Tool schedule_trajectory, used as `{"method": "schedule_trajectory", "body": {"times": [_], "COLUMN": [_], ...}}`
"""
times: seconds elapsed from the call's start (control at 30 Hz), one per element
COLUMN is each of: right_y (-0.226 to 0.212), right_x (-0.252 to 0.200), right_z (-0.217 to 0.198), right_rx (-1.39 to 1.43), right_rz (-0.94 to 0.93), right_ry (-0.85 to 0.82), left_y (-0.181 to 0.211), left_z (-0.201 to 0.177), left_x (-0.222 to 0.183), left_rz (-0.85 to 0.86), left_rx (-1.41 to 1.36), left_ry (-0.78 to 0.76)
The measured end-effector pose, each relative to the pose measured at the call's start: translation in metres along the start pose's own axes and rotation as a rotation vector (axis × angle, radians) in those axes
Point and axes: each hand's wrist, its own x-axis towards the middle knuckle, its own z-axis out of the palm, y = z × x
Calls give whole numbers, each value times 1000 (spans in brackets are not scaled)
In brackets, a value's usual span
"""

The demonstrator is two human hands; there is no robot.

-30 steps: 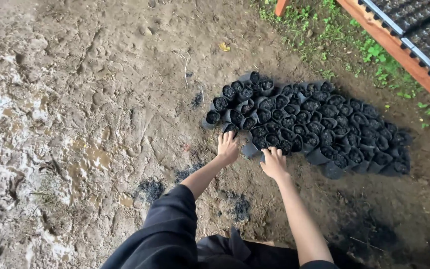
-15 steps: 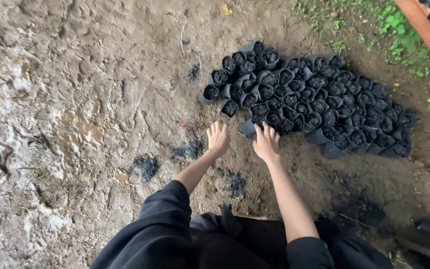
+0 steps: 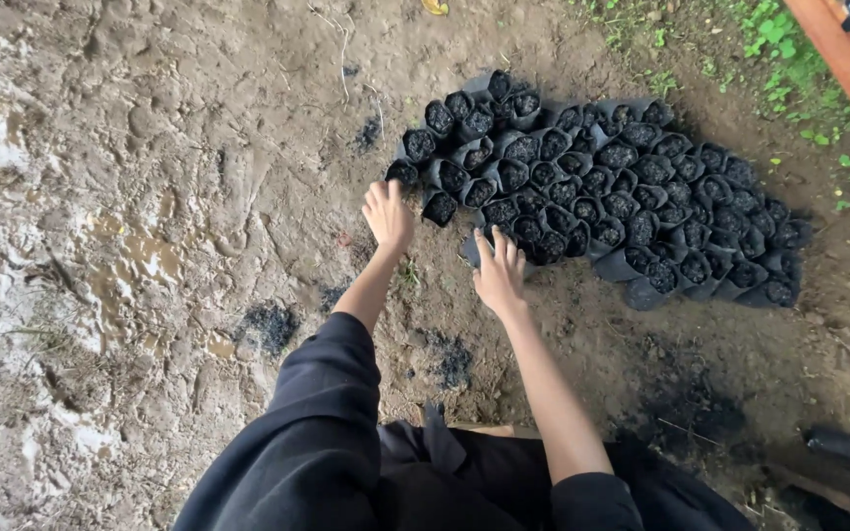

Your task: Arranging soil-filled polybags from a pile on the ground onto a wooden slatted rack in neat rows.

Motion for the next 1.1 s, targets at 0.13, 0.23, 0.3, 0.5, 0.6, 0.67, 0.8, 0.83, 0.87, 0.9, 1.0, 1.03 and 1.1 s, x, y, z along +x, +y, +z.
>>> {"method": "schedule_trajectory", "body": {"times": [0.13, 0.23, 0.3, 0.5, 0.6, 0.67, 0.8, 0.83, 0.87, 0.9, 1.0, 1.03, 1.1], "right_y": [5, 11, 4, 12, 11, 12, 2, 1, -5, -11, -33, -42, -40], "right_x": [0, -3, -10, -11, -22, -14, -11, -11, -11, -13, -23, -30, -20], "right_z": [5, 6, 1, -2, 1, -5, -13, -14, -21, -29, -60, -70, -56], "right_rx": [3, 6, 40, 71, 85, 67, 79, 100, 99, 195, 399, 512, 646], "right_rz": [16, 33, 48, 56, 55, 47, 5, -16, -22, -85, -126, -95, -34], "right_ry": [-10, -23, -21, -37, -39, 0, 23, 36, 45, 55, 38, -2, 14], "left_y": [-9, -11, -19, -24, -27, -20, -28, -30, -34, -37, -31, -29, -11], "left_z": [26, 28, 19, 36, 26, 10, -39, -48, -55, -62, -89, -100, -129], "left_x": [21, 31, 27, 19, -4, -2, -25, -31, -39, -47, -56, -60, -49], "left_rz": [-195, -279, -299, -301, -305, -297, -165, -72, -70, 24, 189, 260, 305], "left_rx": [-94, -95, -165, -225, -292, -349, -388, -378, -379, -336, -309, -320, -345], "left_ry": [-121, -225, -248, -184, -135, -78, -80, -84, -74, -35, 47, 75, 88]}}
